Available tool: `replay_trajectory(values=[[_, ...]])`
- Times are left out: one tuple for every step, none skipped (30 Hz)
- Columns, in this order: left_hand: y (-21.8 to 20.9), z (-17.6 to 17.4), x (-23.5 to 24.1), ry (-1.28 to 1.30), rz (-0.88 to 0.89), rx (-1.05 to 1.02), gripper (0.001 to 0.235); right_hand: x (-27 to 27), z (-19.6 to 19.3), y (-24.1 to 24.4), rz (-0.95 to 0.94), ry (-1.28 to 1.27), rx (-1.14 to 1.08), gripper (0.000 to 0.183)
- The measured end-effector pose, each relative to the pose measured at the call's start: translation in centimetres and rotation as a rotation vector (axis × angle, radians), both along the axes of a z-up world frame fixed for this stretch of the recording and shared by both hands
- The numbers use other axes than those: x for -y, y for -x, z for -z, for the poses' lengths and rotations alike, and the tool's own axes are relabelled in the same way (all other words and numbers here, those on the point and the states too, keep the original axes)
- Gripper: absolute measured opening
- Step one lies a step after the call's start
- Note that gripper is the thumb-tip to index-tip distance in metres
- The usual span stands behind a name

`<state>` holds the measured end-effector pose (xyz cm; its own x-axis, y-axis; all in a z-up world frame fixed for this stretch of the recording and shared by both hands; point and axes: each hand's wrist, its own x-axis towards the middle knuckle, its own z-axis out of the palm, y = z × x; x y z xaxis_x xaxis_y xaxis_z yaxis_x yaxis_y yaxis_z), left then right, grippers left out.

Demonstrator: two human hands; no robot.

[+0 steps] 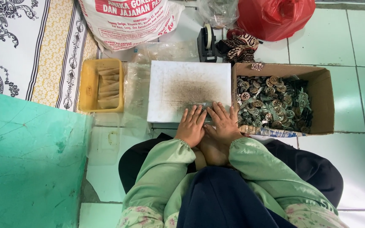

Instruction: The person picks up metal pins from a box and places them into small plastic bags, then places the filled bags into a yellow container.

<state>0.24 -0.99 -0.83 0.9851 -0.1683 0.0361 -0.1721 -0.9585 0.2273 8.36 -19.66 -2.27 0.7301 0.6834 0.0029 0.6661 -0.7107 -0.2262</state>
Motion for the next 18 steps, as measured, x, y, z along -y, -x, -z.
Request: replay_trajectory(values=[[0.0, -0.6, -0.1, 0.001, 0.001, 0.002, 0.068, 0.0, -1.0, 0.2, 0.001, 0.001, 0.002, 0.080], [0.2, -1.2, -0.1, 0.056, -0.005, 0.044, 0.065, 0.1, -2.0, 0.5, 0.008, -0.105, 0.039, 0.075], [0.4, -1.8, -0.1, 0.110, -0.012, 0.086, 0.063, 0.1, -3.0, 0.8, 0.015, -0.211, 0.077, 0.070], [0.4, -1.4, -0.2, 0.110, -0.012, 0.086, 0.063, 0.4, -2.5, 0.6, 0.015, -0.211, 0.077, 0.070], [0.4, -1.0, -0.3, 0.114, -0.010, 0.192, 0.052, 0.7, -2.1, 0.5, 0.007, -0.247, 0.178, 0.062], [0.4, -0.6, -0.3, 0.117, -0.008, 0.298, 0.045, 1.0, -1.6, 0.3, -0.001, -0.283, 0.280, 0.054], [0.3, -0.8, -0.4, 0.117, -0.007, 0.299, 0.045, 1.1, -2.2, 0.4, 0.000, -0.283, 0.281, 0.054], [0.2, -1.0, -0.5, 0.114, 0.001, 0.350, 0.040, 1.1, -2.8, 0.5, -0.029, -0.295, 0.318, 0.046], [0.2, -1.1, -0.6, 0.112, 0.008, 0.401, 0.036, 1.2, -3.5, 0.6, -0.058, -0.308, 0.354, 0.040], [0.2, -0.9, -0.6, 0.112, 0.007, 0.403, 0.036, 1.2, -3.7, 0.7, -0.060, -0.308, 0.355, 0.040], [0.2, -0.6, -0.6, 0.113, 0.025, 0.381, 0.034, 1.2, -3.9, 0.8, -0.070, -0.298, 0.351, 0.041], [0.2, -0.4, -0.6, 0.114, 0.044, 0.360, 0.033, 1.2, -4.1, 0.9, -0.081, -0.288, 0.348, 0.042], [0.3, -0.9, -0.6, 0.113, 0.043, 0.362, 0.033, 1.3, -4.4, 1.1, -0.082, -0.289, 0.350, 0.042], [0.5, -1.4, -0.6, 0.120, 0.049, 0.350, 0.033, 1.4, -4.6, 1.3, -0.096, -0.295, 0.327, 0.036], [0.6, -1.9, -0.6, 0.126, 0.055, 0.339, 0.032, 1.4, -4.9, 1.5, -0.110, -0.300, 0.304, 0.032], [0.7, -2.3, -0.6, 0.127, 0.055, 0.340, 0.032, 1.4, -5.3, 1.8, -0.110, -0.300, 0.305, 0.032], [0.7, -2.6, -0.7, 0.132, 0.058, 0.327, 0.031, 1.3, -5.6, 2.1, -0.124, -0.316, 0.268, 0.030], [0.8, -3.0, -0.7, 0.137, 0.060, 0.316, 0.029, 1.3, -6.0, 2.3, -0.139, -0.331, 0.231, 0.029]])
